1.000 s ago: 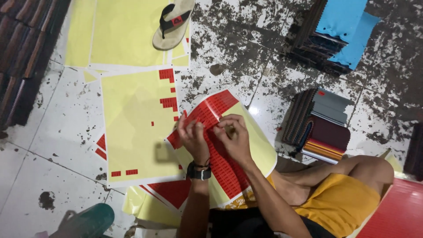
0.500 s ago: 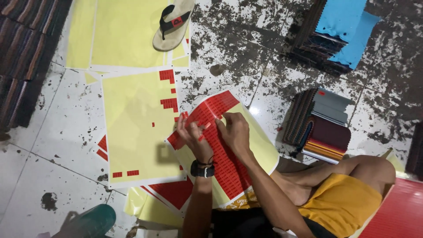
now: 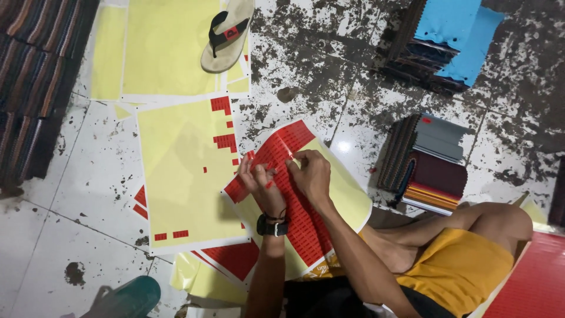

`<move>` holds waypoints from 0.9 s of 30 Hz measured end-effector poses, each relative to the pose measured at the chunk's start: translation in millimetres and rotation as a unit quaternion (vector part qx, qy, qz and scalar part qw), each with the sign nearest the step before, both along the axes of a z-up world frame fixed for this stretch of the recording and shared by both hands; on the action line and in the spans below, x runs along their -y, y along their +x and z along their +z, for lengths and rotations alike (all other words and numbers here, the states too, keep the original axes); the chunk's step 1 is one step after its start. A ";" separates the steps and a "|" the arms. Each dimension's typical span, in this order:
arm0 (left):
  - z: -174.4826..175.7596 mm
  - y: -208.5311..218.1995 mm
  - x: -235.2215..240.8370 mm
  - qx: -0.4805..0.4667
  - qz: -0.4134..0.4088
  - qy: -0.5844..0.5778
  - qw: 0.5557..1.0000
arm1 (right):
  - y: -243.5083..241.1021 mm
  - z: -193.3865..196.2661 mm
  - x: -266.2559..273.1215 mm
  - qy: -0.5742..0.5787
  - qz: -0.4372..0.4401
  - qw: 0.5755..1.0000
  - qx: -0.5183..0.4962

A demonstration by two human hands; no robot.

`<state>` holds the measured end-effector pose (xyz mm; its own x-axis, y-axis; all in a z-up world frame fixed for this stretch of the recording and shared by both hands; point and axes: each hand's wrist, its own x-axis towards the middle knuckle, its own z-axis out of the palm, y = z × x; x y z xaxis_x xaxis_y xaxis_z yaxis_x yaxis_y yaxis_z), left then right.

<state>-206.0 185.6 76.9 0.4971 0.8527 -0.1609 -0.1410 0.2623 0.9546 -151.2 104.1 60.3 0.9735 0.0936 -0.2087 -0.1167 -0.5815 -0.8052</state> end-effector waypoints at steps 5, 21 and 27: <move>5.2 2.2 1.3 -0.009 0.006 -0.002 1.000 | -4.1 2.3 -4.6 -0.011 -0.021 1.000 0.011; 12.7 33.4 24.2 0.021 -0.016 0.062 0.998 | -2.2 42.5 72.5 0.278 0.002 0.960 -0.041; 16.0 51.0 58.2 0.034 -0.149 0.125 0.980 | 118.6 50.7 225.7 -0.075 0.037 0.958 0.273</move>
